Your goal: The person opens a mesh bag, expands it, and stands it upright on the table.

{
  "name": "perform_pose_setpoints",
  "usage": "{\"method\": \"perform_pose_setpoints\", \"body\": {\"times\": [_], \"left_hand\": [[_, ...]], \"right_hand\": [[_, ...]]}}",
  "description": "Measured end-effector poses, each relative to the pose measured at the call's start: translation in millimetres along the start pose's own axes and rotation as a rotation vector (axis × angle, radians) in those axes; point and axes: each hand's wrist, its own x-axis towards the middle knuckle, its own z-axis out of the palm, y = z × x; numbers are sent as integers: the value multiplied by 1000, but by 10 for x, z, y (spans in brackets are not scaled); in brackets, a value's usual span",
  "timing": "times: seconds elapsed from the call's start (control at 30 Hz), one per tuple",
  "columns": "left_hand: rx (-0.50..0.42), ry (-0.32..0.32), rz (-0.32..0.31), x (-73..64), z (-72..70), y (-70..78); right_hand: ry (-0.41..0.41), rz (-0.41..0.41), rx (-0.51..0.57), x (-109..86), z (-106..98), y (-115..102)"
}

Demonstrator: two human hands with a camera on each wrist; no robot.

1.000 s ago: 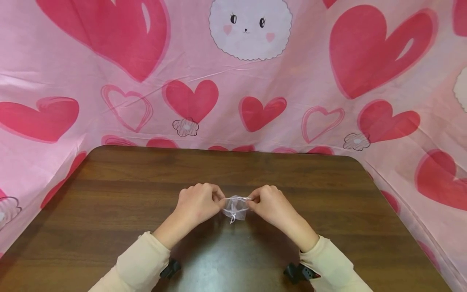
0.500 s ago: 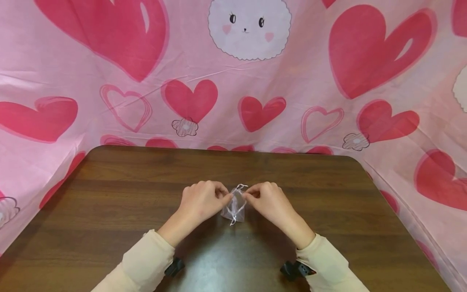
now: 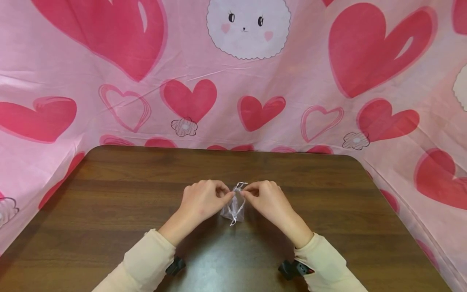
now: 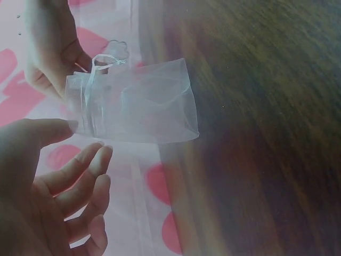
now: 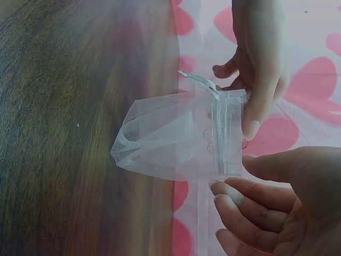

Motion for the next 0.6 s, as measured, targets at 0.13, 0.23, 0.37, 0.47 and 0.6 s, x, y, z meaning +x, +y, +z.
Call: {"method": "perform_pose_setpoints", "body": {"times": [0.13,0.23,0.37,0.47,0.6], "left_hand": [[0,6,-2,-8,-1,-6],[-4,17,-1,-17,-5,-14],[-12,33,0,-30,-5,-21],[-18,47,-1,-42,-5,-27],[-28,62,-16,-70,-9,-42]], "right_hand": [[8,-3,-8,-6,-3,4],[13,-7,-7,-16,-6,12],[12,-9,4,-31,-13,21],[18,-16,16,-43,-17,24],[47,-22,39,-67,-21,35]]}}
